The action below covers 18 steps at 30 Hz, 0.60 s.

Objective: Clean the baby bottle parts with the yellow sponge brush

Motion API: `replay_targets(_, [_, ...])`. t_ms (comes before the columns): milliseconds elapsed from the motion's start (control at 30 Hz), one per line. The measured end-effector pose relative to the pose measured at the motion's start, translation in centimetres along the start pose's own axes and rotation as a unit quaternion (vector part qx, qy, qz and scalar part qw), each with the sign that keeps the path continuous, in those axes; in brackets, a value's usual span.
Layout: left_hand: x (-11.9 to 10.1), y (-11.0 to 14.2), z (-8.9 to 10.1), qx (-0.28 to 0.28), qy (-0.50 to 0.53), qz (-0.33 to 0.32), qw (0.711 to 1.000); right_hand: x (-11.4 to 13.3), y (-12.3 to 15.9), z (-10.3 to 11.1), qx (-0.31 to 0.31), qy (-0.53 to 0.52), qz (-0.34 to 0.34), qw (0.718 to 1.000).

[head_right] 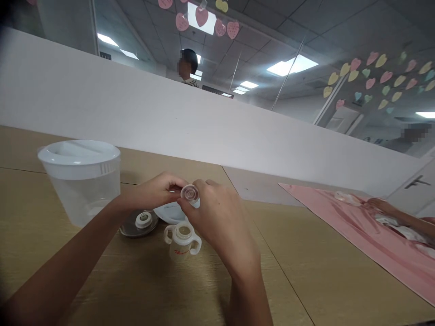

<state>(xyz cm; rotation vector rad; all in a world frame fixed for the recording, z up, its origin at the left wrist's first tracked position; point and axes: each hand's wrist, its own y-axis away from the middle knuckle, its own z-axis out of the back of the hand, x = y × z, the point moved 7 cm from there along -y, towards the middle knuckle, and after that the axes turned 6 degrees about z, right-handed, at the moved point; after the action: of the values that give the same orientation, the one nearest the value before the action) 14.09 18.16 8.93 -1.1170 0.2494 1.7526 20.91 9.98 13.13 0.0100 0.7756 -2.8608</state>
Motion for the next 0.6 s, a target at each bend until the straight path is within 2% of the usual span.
replay_targets(200, [0.0,-0.2,-1.0,0.047,-0.017,-0.006,0.999,-0.1,0.4,-0.2,0.024,0.006,0.004,1.000])
replay_targets(333, [1.1,0.1,-1.6,0.108,-0.034,0.016,0.993,-0.4,0.4,-1.5,0.095,0.008,-0.013,0.995])
replay_targets(400, [2.8,0.4,-1.2,0.111,-0.062,0.065,0.990,-0.5,0.2,-2.9,0.142,0.001,-0.009,0.990])
replay_targets(467, [5.3,0.7,0.2,0.070,-0.128,0.143,0.979,-0.4,-0.2,-4.4,0.173,-0.005,0.013,0.985])
replay_targets(533, [7.7,1.3,1.8,0.025,-0.219,0.231,0.948,-0.3,-0.7,-5.7,0.186,-0.006,0.036,0.982])
replay_targets(600, [9.2,1.9,2.9,0.013,-0.294,0.296,0.909,-0.2,-1.1,-6.8,0.197,-0.006,0.047,0.979])
